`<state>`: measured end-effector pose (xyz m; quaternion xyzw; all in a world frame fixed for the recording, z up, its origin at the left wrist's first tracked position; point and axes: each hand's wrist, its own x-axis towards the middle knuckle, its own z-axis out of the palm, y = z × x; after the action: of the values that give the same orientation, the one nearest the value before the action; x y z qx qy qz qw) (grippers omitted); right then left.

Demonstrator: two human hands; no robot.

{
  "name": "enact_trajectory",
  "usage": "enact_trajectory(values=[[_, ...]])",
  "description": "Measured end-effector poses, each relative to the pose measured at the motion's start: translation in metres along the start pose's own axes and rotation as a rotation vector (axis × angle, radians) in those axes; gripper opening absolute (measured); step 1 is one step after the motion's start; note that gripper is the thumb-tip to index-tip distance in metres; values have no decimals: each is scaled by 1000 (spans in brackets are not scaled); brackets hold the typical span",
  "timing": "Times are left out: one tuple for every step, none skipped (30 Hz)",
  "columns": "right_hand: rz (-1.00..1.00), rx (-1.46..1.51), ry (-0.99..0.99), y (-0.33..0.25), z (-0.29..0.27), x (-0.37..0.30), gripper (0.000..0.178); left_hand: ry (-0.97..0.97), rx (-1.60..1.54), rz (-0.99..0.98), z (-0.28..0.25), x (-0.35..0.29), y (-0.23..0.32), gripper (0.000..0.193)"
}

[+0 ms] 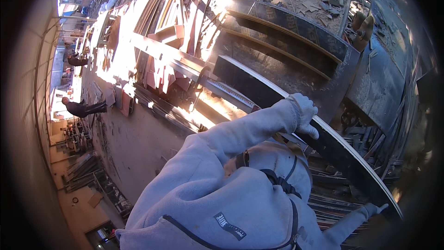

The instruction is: The person repeatedly places thin wooden strips onto a manual cutting machine, aligns them against a guide, and cuts them to length. The cut pieces are stacked on the table while the process continues.

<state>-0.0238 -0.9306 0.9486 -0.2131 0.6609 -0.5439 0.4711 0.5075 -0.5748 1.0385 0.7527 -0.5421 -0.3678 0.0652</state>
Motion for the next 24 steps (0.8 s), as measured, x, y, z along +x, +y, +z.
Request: enact_trajectory(values=[[-14, -16, 6, -3, 3, 7, 77, 20, -7, 19, 6, 9, -4, 92], [-25, -22, 7, -5, 5, 14, 76, 17, -6, 38, 12, 19, -9, 91], [-38, -33, 17, -6, 8, 19, 76, 4, -27, 43, 18, 27, -14, 90], [-45, -40, 21, -7, 11, 24, 75, -32, -48, 41, 25, 34, -18, 89], [-53, -49, 26, -6, 13, 29, 75, -58, -71, 39, 31, 39, -22, 88], [-51, -54, 24, -5, 16, 34, 74, -55, -55, 28, 37, 41, -27, 88], [-55, -61, 30, -2, 19, 37, 74, -40, -44, 25, 41, 42, -31, 88], [-54, -63, 29, 1, 23, 41, 73, -24, -34, 23, 46, 44, -35, 89], [-60, -68, 29, 5, 26, 44, 73, -42, -33, 12, 49, 46, -39, 89], [-60, -73, 25, 8, 30, 48, 72, -60, -34, -1, 52, 47, -43, 89], [-58, -75, 20, 10, 34, 51, 71, -72, -35, -23, 54, 48, -48, 88], [-57, -79, 17, 13, 38, 55, 71, -67, -26, -32, 57, 51, -50, 88], [-55, -81, 15, 15, 41, 58, 70, -60, -17, -30, 58, 54, -53, 88], [-56, -85, 9, 16, 44, 62, 70, -54, -15, -32, 61, 57, -55, 88], [-57, -85, 5, 18, 46, 66, 69, -46, -14, -35, 63, 61, -57, 87], [-53, -91, -4, 20, 48, 70, 69, -30, -4, -31, 65, 63, -58, 85], [-49, -96, -9, 23, 48, 75, 68, -18, -7, -40, 66, 66, -59, 83], [-48, -97, -13, 27, 49, 80, 68, -28, 6, -47, 68, 68, -60, 83], [-40, -99, -24, 33, 50, 85, 67, -44, 14, -59, 70, 70, -62, 83], [-19, -141, -51, 39, 50, 91, 70, -48, 19, -73, 71, 70, -63, 83], [-24, -136, -63, 46, 52, 96, 71, -52, 29, -87, 73, 71, -65, 83], [-29, -128, -72, 53, 53, 100, 72, -57, 43, -101, 74, 71, -68, 84], [-33, -120, -80, 61, 54, 103, 73, -56, 49, -105, 76, 72, -70, 85], [-23, -122, -65, 66, 56, 107, 73, -53, 55, -109, 78, 73, -72, 85]])
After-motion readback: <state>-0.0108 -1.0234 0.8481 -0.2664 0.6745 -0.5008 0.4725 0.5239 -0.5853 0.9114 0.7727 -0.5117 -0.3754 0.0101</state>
